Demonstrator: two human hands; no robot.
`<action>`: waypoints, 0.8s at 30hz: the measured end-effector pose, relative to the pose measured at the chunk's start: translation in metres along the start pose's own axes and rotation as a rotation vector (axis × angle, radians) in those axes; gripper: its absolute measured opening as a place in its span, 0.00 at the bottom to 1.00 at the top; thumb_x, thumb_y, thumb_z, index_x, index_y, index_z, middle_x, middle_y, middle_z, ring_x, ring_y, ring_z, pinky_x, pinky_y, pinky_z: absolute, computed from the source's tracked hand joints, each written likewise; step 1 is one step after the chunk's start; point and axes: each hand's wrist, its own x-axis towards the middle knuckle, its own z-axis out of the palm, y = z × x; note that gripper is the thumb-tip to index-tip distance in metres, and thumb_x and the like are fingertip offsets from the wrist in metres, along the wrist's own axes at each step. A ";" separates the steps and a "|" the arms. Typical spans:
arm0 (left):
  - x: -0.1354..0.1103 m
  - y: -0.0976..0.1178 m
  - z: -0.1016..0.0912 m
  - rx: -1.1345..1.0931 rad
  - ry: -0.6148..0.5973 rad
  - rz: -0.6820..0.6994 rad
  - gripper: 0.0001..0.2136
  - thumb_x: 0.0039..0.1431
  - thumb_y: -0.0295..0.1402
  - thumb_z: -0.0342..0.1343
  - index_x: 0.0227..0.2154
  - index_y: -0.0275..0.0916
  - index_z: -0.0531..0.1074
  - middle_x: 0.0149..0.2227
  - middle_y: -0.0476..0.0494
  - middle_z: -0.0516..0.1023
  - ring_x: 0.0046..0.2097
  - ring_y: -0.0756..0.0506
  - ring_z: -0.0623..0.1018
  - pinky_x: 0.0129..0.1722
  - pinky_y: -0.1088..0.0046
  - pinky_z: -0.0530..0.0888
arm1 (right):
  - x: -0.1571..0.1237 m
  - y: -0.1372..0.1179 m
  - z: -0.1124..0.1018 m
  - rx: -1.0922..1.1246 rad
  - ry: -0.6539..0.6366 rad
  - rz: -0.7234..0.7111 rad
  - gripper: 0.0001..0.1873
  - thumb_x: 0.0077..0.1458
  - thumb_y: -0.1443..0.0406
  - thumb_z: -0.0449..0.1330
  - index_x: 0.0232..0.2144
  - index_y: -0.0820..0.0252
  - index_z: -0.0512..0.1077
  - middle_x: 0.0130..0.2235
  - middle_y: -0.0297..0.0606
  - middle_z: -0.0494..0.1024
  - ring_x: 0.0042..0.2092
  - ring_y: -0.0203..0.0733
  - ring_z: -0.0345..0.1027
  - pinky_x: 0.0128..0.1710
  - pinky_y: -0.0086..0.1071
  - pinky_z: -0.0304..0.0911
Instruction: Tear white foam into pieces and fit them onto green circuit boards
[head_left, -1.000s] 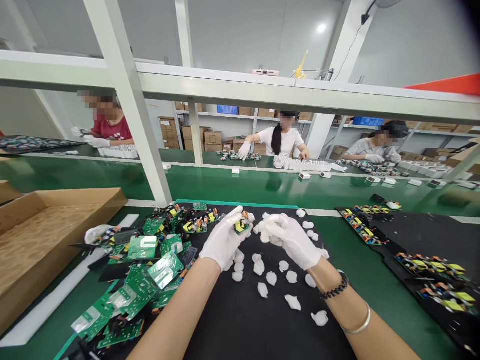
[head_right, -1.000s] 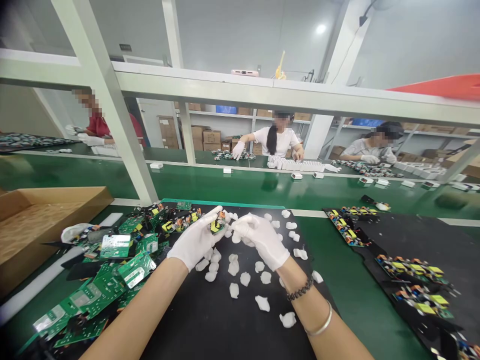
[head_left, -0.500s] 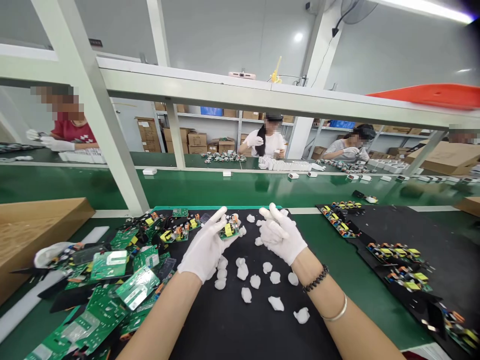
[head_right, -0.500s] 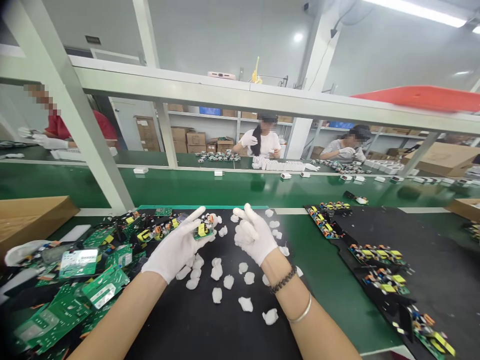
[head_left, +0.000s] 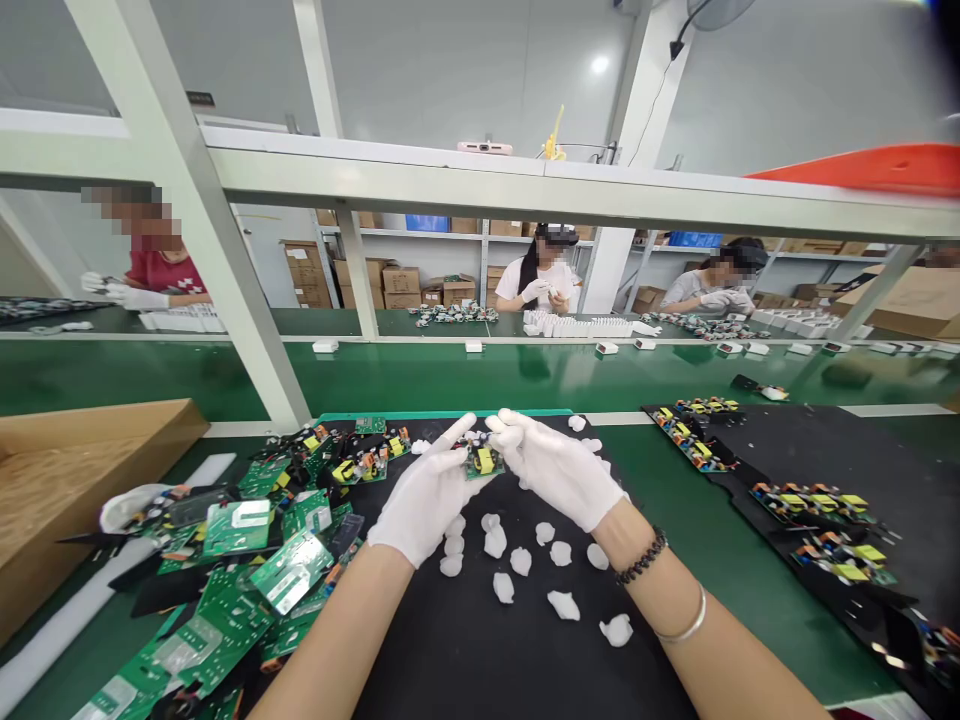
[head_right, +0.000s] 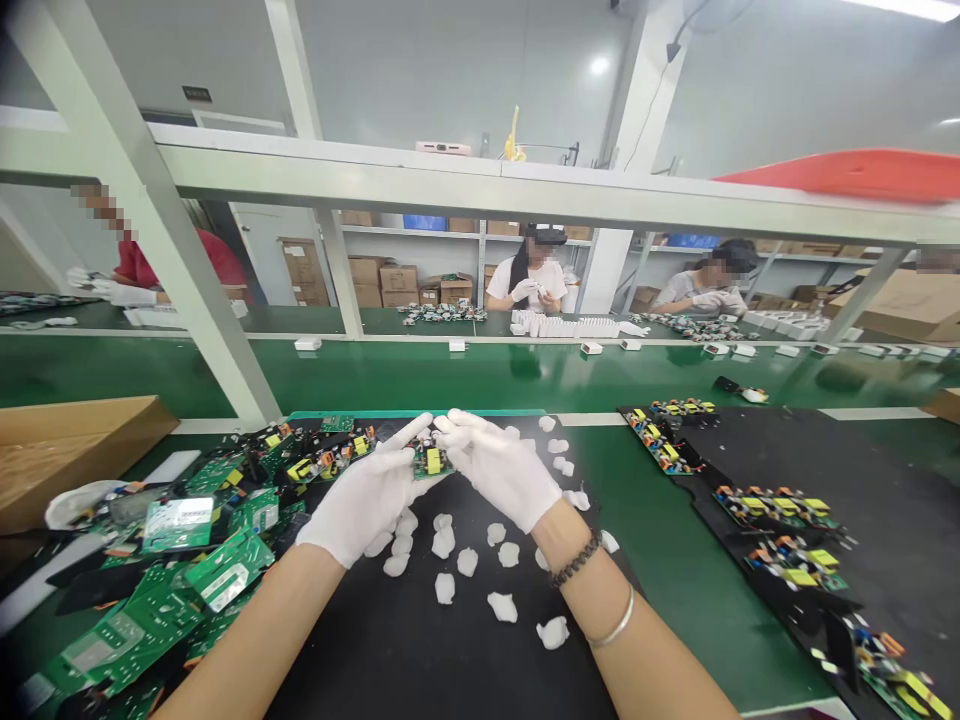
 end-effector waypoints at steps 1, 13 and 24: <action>-0.001 0.000 0.000 0.001 -0.014 0.004 0.25 0.53 0.23 0.49 0.56 0.42 0.62 0.47 0.41 0.73 0.55 0.43 0.67 0.57 0.56 0.61 | -0.001 0.001 0.001 -0.049 -0.009 -0.012 0.14 0.51 0.67 0.61 0.42 0.63 0.72 0.41 0.39 0.77 0.43 0.33 0.69 0.47 0.26 0.62; -0.006 -0.005 0.016 0.070 -0.029 -0.011 0.29 0.53 0.25 0.52 0.58 0.49 0.57 0.38 0.45 0.74 0.51 0.43 0.70 0.55 0.53 0.61 | 0.001 0.007 -0.002 -0.152 0.021 -0.033 0.18 0.56 0.57 0.56 0.21 0.65 0.65 0.25 0.31 0.63 0.21 0.24 0.47 0.17 0.20 0.44; 0.002 -0.008 -0.002 0.067 0.036 0.017 0.22 0.52 0.27 0.54 0.52 0.45 0.67 0.55 0.42 0.67 0.57 0.39 0.64 0.53 0.54 0.65 | -0.004 0.003 0.004 0.069 -0.016 0.354 0.20 0.57 0.51 0.51 0.28 0.63 0.63 0.23 0.29 0.59 0.22 0.26 0.51 0.19 0.19 0.50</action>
